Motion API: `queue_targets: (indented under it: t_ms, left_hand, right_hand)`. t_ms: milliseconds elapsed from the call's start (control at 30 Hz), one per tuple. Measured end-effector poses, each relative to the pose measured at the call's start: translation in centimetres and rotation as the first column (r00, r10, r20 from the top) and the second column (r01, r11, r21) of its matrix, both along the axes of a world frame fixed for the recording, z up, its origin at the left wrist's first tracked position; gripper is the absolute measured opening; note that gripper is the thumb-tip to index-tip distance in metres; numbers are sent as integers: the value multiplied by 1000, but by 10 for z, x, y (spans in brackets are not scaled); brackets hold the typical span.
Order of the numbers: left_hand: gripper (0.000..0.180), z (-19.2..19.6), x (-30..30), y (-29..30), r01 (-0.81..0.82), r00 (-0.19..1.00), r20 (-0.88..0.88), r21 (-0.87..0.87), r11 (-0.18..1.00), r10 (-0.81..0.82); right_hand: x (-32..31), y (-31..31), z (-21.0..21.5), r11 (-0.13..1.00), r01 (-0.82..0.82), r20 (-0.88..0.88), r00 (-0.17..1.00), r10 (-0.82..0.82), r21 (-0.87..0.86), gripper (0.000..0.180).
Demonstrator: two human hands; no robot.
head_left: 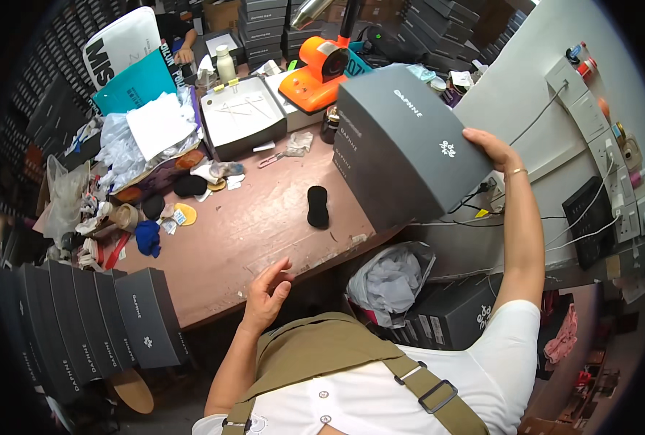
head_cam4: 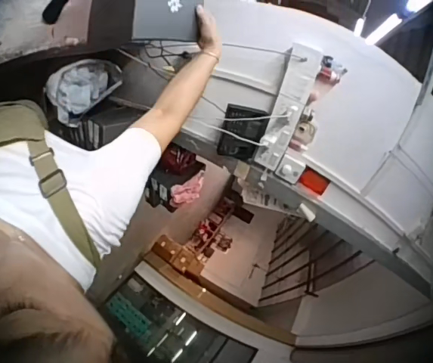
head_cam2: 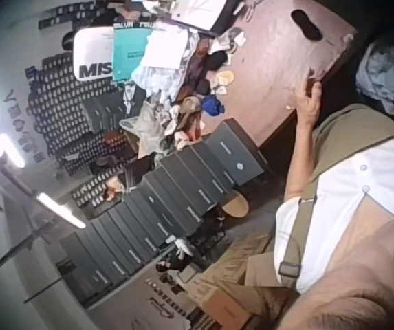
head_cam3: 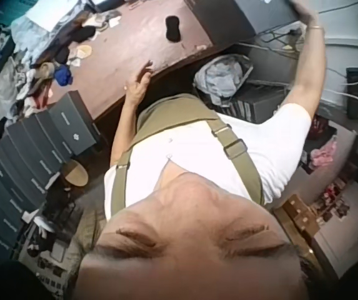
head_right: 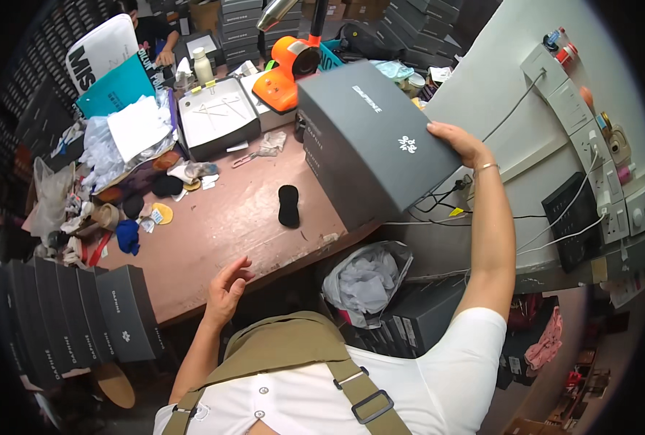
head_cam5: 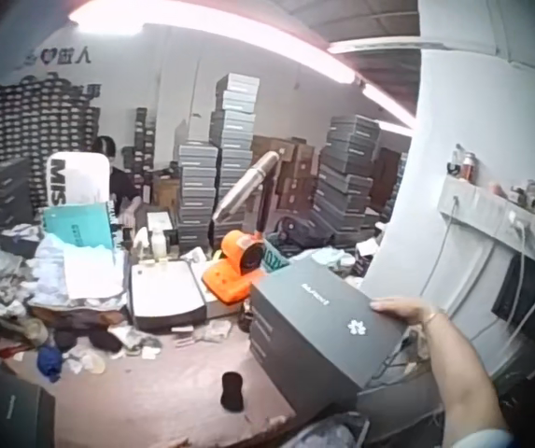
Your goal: Inspecting, cleaning, and packing shoes into boxes for shipment.
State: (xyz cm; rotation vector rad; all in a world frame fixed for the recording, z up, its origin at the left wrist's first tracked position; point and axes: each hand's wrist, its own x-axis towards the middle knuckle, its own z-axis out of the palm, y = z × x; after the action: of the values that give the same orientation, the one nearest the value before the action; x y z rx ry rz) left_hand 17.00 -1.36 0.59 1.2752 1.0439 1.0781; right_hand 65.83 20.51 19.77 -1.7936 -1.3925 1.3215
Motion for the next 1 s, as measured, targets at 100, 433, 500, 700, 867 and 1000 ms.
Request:
queue_targets:
  t_ms: [100,433,500,700,867,1000]
  left_hand:
    - [45,-19,-35,-23,-106,993,-62,-53,993,103]
    - [29,-21,-222,-135,-906,411,-131,55,421,902]
    - [26,-20,-246,-161,-924,333,-148,145,353,931]
    - [33,-25,-307,-217,-786,111,-675,389,480,730]
    - [64,-106,-340,-225,-822,67,-897,199,534,438]
    - [79,-84,-344,-180,-884,51,-975,58,465,218]
  right_hand:
    - [15,19,-26,958,-114,547,835,-52,264,44]
    - [-470,-147,-227,581,-795,-1,590,807,173,74]
    - [-588,-219,-270,615,-753,-524,631,572,-234,98]
    - [-707,-295,-361,720,-509,-578,795,184,-471,78]
    - [-674,-265,-339,690,-680,-429,716,551,-249,86]
    - [-692,-271,-323,662,-640,-554,737,386,-390,78]
